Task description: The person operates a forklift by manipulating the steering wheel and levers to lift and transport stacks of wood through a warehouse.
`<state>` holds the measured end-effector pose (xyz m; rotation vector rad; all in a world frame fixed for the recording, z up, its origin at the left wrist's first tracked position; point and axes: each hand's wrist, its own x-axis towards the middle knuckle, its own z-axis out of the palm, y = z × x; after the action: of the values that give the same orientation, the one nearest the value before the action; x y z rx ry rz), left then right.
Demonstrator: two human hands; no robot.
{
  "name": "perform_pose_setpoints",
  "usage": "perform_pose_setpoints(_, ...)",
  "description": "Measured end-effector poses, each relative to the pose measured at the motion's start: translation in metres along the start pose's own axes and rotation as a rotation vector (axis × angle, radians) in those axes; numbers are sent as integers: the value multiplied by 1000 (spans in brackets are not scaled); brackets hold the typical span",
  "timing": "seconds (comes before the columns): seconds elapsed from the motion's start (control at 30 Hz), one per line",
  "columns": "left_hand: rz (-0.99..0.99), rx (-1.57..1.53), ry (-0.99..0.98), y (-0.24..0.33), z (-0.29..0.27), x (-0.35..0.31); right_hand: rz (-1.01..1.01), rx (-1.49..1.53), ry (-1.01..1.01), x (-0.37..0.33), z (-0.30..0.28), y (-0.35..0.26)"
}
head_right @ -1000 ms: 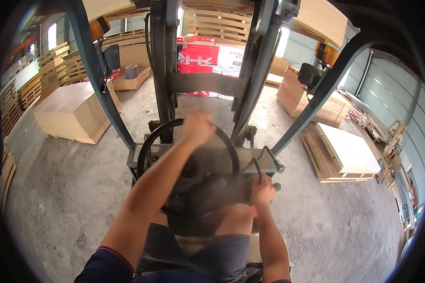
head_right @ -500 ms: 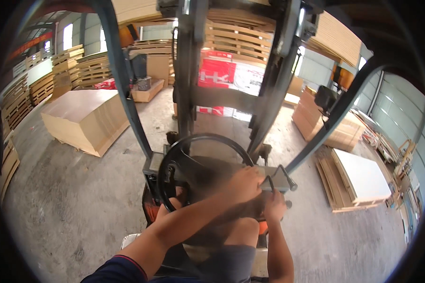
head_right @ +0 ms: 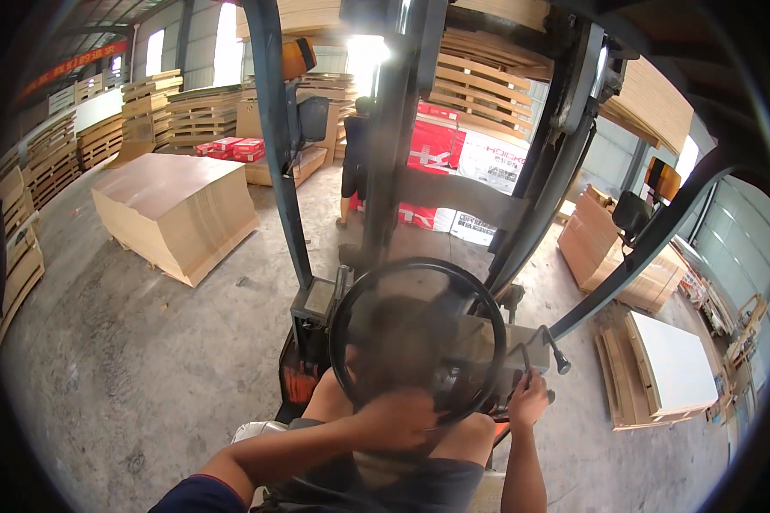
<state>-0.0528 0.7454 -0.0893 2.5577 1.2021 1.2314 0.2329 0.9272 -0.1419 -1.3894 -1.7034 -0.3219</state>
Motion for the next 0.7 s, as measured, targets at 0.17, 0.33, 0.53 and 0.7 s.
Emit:
perform_pose_setpoints(0.17, -86, -28, 107, -37, -49, -17, -6, -19, -25, 16, 10, 3)
perform_pose_setpoints(0.33, -38, -35, 208, -44, -39, -7, -4, -39, -7, 25, 19, 0)
perform_pose_setpoints(0.53, -132, -2, 223, -33, -28, 2, 79, 2, -93, 33, 17, 1)
perform_pose_setpoints(0.7, -87, -50, 179, -44, -60, -3, -21, -1, -25, 30, 33, 15)
